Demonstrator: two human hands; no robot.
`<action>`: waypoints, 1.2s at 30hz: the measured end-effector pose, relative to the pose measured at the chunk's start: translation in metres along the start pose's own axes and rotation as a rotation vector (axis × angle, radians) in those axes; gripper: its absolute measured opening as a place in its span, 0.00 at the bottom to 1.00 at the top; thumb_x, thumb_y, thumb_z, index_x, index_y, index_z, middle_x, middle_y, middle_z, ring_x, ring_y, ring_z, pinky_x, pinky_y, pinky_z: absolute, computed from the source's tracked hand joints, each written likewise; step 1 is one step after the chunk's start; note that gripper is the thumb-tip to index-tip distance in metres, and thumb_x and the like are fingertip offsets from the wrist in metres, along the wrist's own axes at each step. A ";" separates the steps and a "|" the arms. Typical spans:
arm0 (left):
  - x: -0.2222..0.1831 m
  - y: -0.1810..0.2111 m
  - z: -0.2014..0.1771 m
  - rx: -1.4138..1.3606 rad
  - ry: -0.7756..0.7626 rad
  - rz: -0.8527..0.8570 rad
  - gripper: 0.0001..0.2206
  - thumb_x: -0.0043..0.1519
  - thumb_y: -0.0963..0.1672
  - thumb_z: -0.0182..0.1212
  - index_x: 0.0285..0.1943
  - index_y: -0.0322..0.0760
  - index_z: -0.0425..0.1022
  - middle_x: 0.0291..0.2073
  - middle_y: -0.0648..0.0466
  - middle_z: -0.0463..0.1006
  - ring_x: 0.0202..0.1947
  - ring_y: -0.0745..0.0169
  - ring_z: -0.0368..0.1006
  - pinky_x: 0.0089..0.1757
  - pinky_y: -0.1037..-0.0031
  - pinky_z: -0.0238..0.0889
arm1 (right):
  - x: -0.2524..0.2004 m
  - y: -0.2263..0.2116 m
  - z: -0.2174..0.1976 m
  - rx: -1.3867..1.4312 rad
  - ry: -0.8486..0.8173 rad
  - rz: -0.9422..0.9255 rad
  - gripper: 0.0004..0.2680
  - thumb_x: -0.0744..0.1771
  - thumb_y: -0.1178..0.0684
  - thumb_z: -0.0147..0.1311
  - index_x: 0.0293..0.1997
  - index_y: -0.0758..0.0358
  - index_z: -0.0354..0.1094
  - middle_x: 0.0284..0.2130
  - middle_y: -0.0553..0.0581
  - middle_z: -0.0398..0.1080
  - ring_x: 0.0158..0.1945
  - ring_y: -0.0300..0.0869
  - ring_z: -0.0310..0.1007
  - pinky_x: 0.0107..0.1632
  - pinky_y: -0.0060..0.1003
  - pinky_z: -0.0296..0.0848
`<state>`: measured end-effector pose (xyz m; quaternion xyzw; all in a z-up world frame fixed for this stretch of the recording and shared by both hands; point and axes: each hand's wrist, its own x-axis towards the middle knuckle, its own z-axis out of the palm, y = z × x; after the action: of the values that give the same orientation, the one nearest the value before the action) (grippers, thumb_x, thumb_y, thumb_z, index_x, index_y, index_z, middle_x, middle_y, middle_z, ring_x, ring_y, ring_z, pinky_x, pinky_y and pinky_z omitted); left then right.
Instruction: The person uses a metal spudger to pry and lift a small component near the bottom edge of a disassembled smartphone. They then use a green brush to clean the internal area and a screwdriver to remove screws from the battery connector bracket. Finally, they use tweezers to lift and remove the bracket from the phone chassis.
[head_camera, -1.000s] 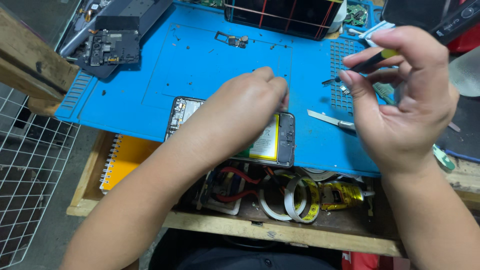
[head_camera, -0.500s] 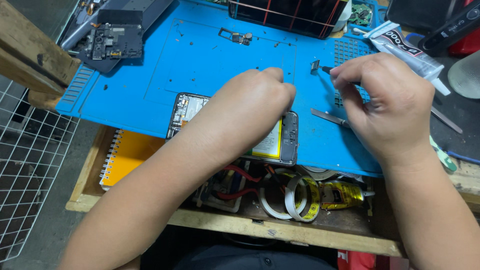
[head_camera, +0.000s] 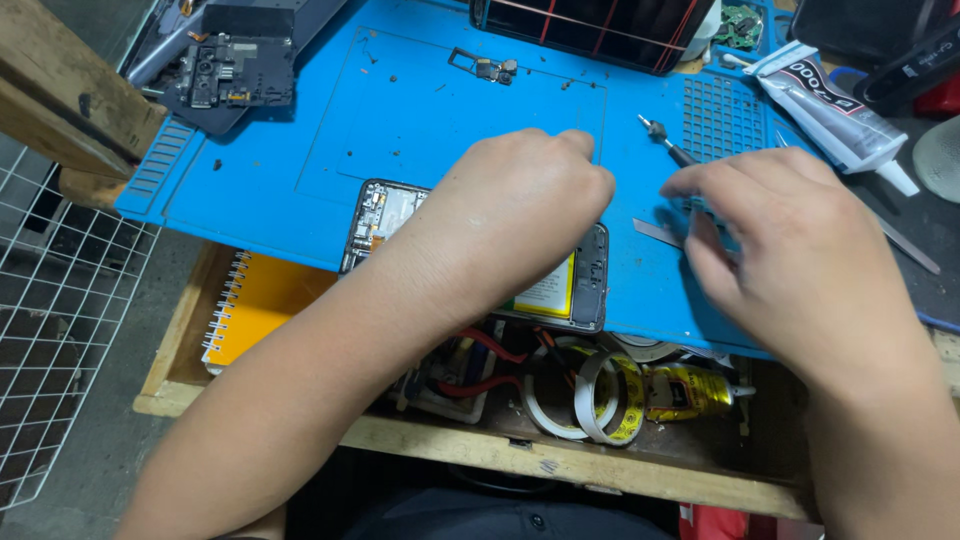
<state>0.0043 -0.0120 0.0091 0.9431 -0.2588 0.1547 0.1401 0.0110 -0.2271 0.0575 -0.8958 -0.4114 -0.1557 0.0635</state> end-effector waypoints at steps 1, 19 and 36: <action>0.001 0.000 0.001 0.020 0.003 0.003 0.03 0.54 0.40 0.61 0.34 0.34 0.78 0.36 0.42 0.78 0.38 0.44 0.78 0.37 0.59 0.74 | -0.001 -0.002 -0.003 0.016 -0.015 0.008 0.11 0.60 0.63 0.60 0.44 0.64 0.73 0.36 0.60 0.74 0.45 0.54 0.74 0.48 0.46 0.72; -0.001 -0.011 0.015 -0.013 0.197 -0.156 0.04 0.53 0.38 0.60 0.35 0.30 0.76 0.37 0.40 0.76 0.39 0.44 0.77 0.36 0.62 0.75 | -0.028 -0.045 -0.004 0.262 -0.035 -0.170 0.12 0.62 0.56 0.65 0.47 0.65 0.74 0.39 0.57 0.75 0.44 0.50 0.77 0.42 0.41 0.76; -0.060 -0.016 -0.024 -0.327 0.038 0.167 0.33 0.47 0.54 0.74 0.60 0.36 0.76 0.55 0.44 0.76 0.55 0.42 0.69 0.53 0.56 0.64 | -0.022 0.000 0.003 0.137 0.002 0.074 0.10 0.63 0.58 0.64 0.48 0.62 0.76 0.41 0.58 0.77 0.45 0.48 0.76 0.48 0.41 0.74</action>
<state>-0.0419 0.0367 0.0064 0.8801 -0.3550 0.1392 0.2830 -0.0021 -0.2421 0.0477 -0.9038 -0.3877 -0.1258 0.1305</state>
